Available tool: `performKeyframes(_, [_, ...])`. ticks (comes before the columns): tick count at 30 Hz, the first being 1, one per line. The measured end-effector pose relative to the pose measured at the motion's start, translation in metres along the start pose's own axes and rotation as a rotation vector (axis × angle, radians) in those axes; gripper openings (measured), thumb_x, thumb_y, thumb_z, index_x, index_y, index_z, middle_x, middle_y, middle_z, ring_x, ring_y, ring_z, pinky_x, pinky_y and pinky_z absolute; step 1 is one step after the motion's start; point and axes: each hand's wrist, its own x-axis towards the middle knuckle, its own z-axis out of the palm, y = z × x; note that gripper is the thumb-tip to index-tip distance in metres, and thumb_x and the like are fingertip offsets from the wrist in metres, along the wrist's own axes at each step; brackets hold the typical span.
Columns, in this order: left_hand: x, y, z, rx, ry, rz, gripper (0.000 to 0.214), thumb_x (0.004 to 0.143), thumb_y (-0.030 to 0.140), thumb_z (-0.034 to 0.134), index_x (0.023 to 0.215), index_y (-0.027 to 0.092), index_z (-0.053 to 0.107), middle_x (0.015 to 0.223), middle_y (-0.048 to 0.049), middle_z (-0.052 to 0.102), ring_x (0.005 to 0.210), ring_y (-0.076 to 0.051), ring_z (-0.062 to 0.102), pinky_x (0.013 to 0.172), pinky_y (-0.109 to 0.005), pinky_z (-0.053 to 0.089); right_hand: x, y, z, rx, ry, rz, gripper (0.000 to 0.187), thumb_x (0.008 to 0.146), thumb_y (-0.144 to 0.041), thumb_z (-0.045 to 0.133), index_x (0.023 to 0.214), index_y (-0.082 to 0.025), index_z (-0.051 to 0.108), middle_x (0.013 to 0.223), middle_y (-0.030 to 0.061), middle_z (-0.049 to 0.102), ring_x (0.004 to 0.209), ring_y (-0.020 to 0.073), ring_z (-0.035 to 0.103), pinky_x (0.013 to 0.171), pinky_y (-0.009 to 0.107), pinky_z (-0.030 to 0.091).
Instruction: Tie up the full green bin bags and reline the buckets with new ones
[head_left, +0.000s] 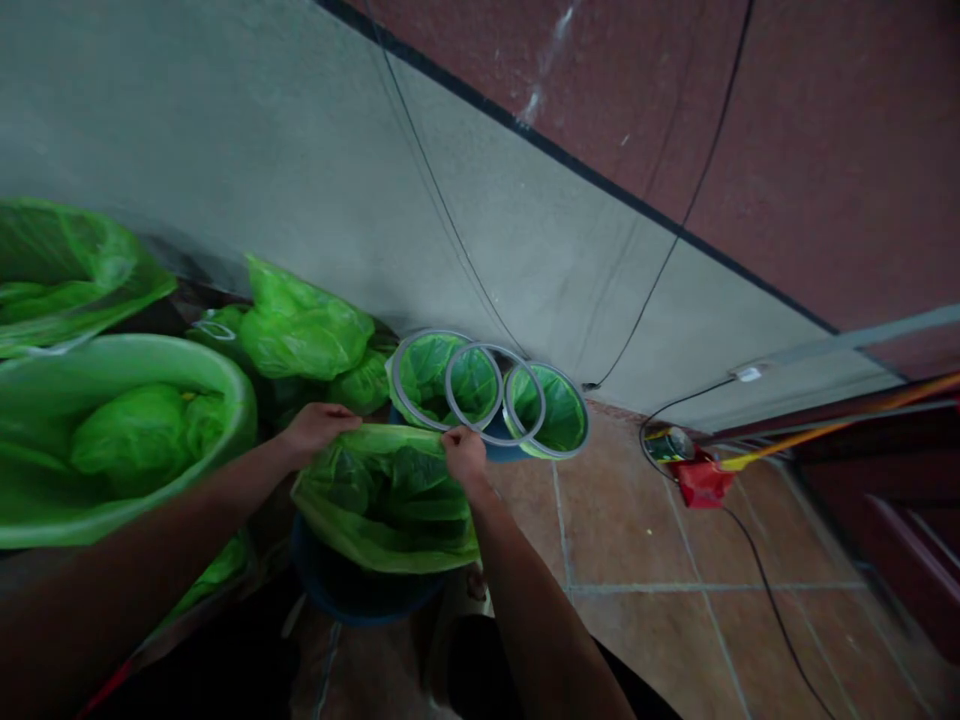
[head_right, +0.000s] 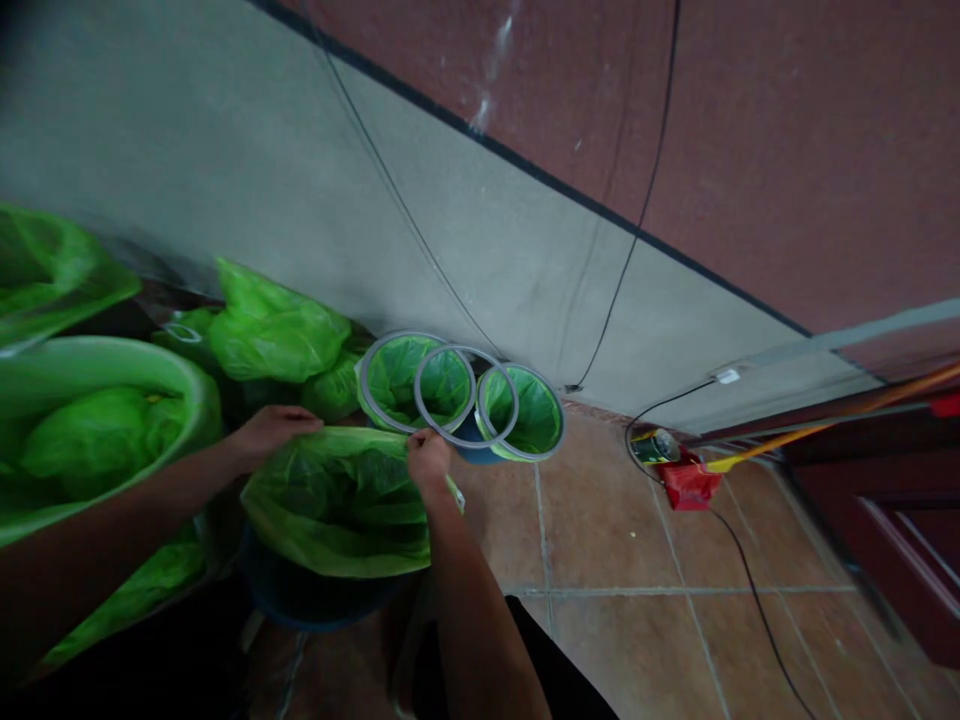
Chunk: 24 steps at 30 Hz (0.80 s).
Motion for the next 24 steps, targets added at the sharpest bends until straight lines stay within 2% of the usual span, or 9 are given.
performKeyframes(2, [0.007,-0.004,0.001,0.107,0.097,0.096,0.035,0.053,0.049,0.079,0.072,0.019,0.073,0.065,-0.0015,0.072,0.065,-0.02,0.065,0.064,-0.031,0.052,0.0,0.003,0.002,0.036,0.014,-0.005,0.018,0.088,-0.02,0.061,0.087,-0.018,0.079,0.091,0.0058,0.079,0.086,0.0175,0.07,0.079,0.025,0.05])
performKeyframes(5, [0.015,-0.01,0.003,0.287,0.175,0.188,0.027,0.061,0.046,0.072,0.072,0.022,0.074,0.071,-0.0015,0.076,0.074,-0.021,0.068,0.069,-0.029,0.051,0.0,0.007,0.004,0.067,0.042,-0.004,0.018,0.088,-0.021,0.062,0.086,-0.02,0.08,0.092,0.0041,0.08,0.087,0.0169,0.071,0.08,0.025,0.05])
performKeyframes(8, [0.018,-0.015,0.006,0.432,0.181,0.183,0.021,0.065,0.043,0.067,0.067,0.023,0.073,0.071,-0.0026,0.076,0.076,-0.023,0.07,0.07,-0.029,0.05,0.001,0.009,0.008,0.061,0.052,0.031,0.016,0.087,-0.022,0.065,0.086,-0.02,0.081,0.092,0.0054,0.081,0.087,0.0182,0.072,0.078,0.026,0.051])
performKeyframes(11, [0.018,-0.019,0.008,0.475,0.147,0.133,0.017,0.064,0.04,0.065,0.062,0.025,0.071,0.069,-0.0027,0.076,0.078,-0.024,0.071,0.071,-0.03,0.051,0.003,0.011,0.01,0.054,0.054,0.077,0.016,0.085,-0.022,0.066,0.083,-0.02,0.082,0.089,0.0059,0.081,0.084,0.0189,0.072,0.075,0.026,0.052])
performKeyframes(13, [0.014,-0.022,0.006,0.413,0.097,0.089,0.019,0.062,0.043,0.068,0.063,0.024,0.072,0.067,-0.0024,0.075,0.078,-0.025,0.072,0.071,-0.03,0.053,0.001,0.016,0.008,0.066,0.025,0.07,0.017,0.086,-0.022,0.065,0.084,-0.021,0.082,0.087,0.0054,0.08,0.082,0.0186,0.072,0.076,0.026,0.052])
performKeyframes(17, [-0.005,-0.027,-0.01,0.187,-0.03,0.031,0.041,0.059,0.056,0.073,0.079,0.02,0.076,0.077,-0.0044,0.079,0.077,-0.026,0.073,0.071,-0.034,0.058,-0.012,0.035,-0.005,0.098,-0.024,0.002,0.02,0.089,-0.025,0.062,0.089,-0.021,0.082,0.091,0.0048,0.08,0.087,0.0188,0.072,0.079,0.026,0.051])
performKeyframes(22, [-0.044,-0.035,-0.032,-0.046,-0.142,-0.088,0.059,0.049,0.06,0.087,0.088,0.018,0.075,0.082,-0.0057,0.081,0.082,-0.027,0.075,0.079,-0.037,0.061,-0.045,0.07,-0.021,0.219,-0.023,0.167,0.025,0.087,-0.025,0.059,0.069,-0.017,0.075,0.07,0.0057,0.073,0.069,0.0185,0.066,0.065,0.026,0.047])
performKeyframes(24, [-0.059,-0.041,-0.036,-0.121,-0.155,-0.13,0.064,0.044,0.06,0.092,0.088,0.018,0.073,0.083,-0.0058,0.082,0.085,-0.028,0.076,0.084,-0.039,0.061,-0.062,0.082,-0.022,0.329,0.008,0.23,0.023,0.083,-0.027,0.061,0.068,-0.016,0.074,0.065,0.004,0.07,0.063,0.0175,0.064,0.06,0.026,0.046])
